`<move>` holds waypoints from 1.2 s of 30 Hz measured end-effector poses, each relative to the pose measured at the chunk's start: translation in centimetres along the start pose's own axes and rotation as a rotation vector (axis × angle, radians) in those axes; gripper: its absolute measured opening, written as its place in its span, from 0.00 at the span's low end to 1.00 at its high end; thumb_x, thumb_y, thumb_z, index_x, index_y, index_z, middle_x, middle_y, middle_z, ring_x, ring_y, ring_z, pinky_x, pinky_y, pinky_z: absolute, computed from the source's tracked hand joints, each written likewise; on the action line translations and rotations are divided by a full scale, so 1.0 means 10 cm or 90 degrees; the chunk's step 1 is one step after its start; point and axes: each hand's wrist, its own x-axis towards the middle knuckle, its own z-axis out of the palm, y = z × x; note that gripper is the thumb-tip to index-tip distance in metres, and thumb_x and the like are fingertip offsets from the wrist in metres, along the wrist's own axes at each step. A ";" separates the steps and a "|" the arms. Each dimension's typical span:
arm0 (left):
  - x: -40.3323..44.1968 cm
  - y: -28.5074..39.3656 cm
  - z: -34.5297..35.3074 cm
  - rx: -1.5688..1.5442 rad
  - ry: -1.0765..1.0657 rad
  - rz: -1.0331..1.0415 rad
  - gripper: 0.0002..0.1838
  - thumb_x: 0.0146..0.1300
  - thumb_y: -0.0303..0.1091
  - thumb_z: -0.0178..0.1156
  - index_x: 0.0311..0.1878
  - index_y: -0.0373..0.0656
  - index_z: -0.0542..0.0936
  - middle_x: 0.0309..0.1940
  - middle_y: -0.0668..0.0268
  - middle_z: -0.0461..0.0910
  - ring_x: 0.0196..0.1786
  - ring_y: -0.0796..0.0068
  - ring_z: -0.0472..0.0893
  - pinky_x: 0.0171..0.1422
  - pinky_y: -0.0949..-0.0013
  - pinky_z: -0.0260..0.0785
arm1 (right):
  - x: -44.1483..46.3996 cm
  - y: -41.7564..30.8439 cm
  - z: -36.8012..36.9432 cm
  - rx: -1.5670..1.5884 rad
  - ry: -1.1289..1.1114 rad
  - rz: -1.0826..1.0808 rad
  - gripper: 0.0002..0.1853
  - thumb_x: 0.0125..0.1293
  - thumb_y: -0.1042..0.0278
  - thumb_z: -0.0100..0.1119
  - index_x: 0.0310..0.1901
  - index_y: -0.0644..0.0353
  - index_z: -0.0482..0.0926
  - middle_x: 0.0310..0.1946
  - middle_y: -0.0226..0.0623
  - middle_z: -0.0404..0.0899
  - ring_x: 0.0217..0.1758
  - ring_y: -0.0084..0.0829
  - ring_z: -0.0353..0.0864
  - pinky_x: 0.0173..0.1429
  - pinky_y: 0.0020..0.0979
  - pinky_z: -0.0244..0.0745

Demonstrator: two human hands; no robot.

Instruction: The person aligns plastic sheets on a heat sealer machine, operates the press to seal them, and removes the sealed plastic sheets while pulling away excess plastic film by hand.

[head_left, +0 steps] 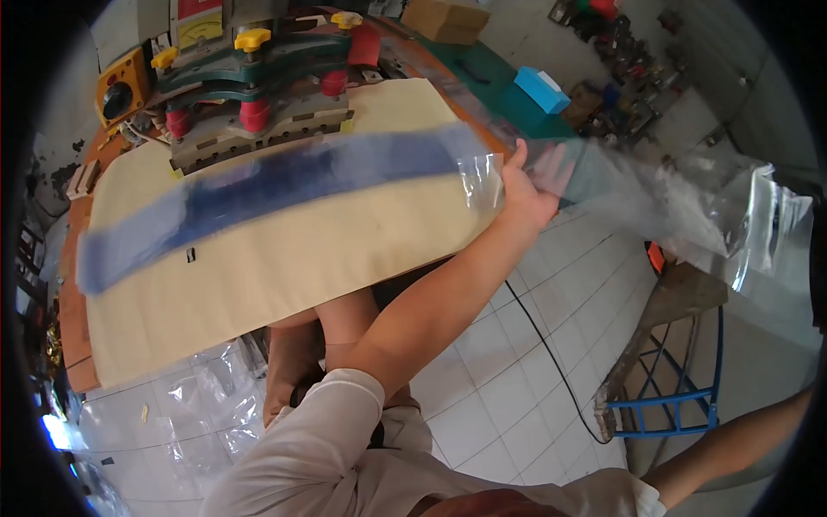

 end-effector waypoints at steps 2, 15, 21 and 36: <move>-0.09 0.03 0.06 -0.020 -0.004 0.014 0.25 0.69 0.43 0.52 0.63 0.41 0.62 0.62 0.54 0.67 0.64 0.54 0.68 0.69 0.46 0.60 | -0.02 0.34 -0.08 0.004 0.025 0.029 0.20 0.61 0.61 0.62 0.50 0.67 0.77 0.35 0.33 0.78 0.37 0.27 0.75 0.39 0.26 0.69; -2.49 1.94 0.34 0.359 -0.196 0.479 0.18 0.67 0.30 0.53 0.59 0.37 0.71 0.57 0.61 0.74 0.60 0.66 0.73 0.71 0.58 0.61 | 0.04 1.59 2.32 0.516 -0.101 0.087 0.25 0.64 0.47 0.60 0.51 0.62 0.76 0.43 0.32 0.76 0.45 0.22 0.73 0.51 0.26 0.66; -3.67 2.76 0.45 0.507 -0.077 0.882 0.26 0.68 0.25 0.48 0.69 0.33 0.59 0.67 0.53 0.63 0.64 0.56 0.70 0.72 0.52 0.59 | -0.75 -0.35 3.95 0.710 -0.404 0.234 0.21 0.64 0.54 0.63 0.52 0.60 0.75 0.39 0.26 0.75 0.44 0.18 0.71 0.51 0.21 0.64; -3.89 3.51 0.13 0.493 0.153 0.902 0.36 0.65 0.21 0.50 0.73 0.51 0.49 0.66 0.45 0.61 0.66 0.47 0.66 0.66 0.49 0.65 | -1.93 -1.69 6.29 0.479 -0.792 -0.188 0.14 0.61 0.62 0.64 0.40 0.65 0.80 0.31 0.31 0.81 0.33 0.23 0.79 0.37 0.26 0.73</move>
